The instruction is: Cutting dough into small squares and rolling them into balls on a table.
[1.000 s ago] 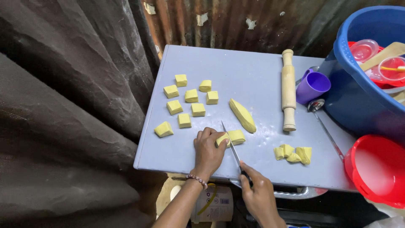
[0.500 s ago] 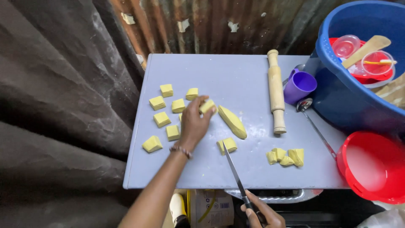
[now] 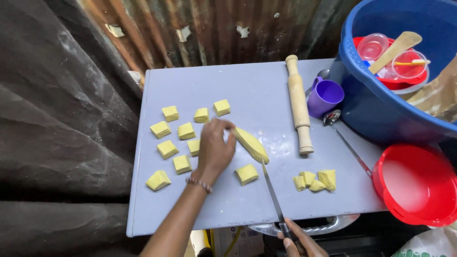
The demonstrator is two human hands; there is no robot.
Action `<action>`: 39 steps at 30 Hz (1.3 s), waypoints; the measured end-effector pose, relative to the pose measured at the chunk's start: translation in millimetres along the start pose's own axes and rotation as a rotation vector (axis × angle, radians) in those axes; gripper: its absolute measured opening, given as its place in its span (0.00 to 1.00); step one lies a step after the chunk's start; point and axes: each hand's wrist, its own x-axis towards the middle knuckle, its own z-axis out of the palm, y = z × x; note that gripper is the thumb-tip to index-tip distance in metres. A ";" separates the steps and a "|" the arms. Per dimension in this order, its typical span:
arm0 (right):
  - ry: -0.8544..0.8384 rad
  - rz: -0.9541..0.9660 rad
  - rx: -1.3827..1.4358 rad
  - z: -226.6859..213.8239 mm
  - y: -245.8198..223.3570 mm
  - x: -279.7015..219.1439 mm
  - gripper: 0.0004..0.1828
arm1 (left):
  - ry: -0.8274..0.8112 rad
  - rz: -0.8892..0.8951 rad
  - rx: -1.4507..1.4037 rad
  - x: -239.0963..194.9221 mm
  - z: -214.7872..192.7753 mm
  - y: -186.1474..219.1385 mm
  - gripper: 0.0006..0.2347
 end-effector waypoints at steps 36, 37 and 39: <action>0.150 -0.449 0.042 1.6 12.2 17.1 0.21 | -0.018 -0.036 -0.051 -68.9 -12.3 6.3 0.17; 0.109 -0.324 0.046 -3.8 0.0 9.0 0.20 | 0.042 0.004 -0.011 -39.0 -14.8 -14.6 0.17; 0.067 -0.191 0.054 -9.9 -10.2 3.0 0.20 | 0.094 0.043 0.030 17.2 -27.0 -48.9 0.18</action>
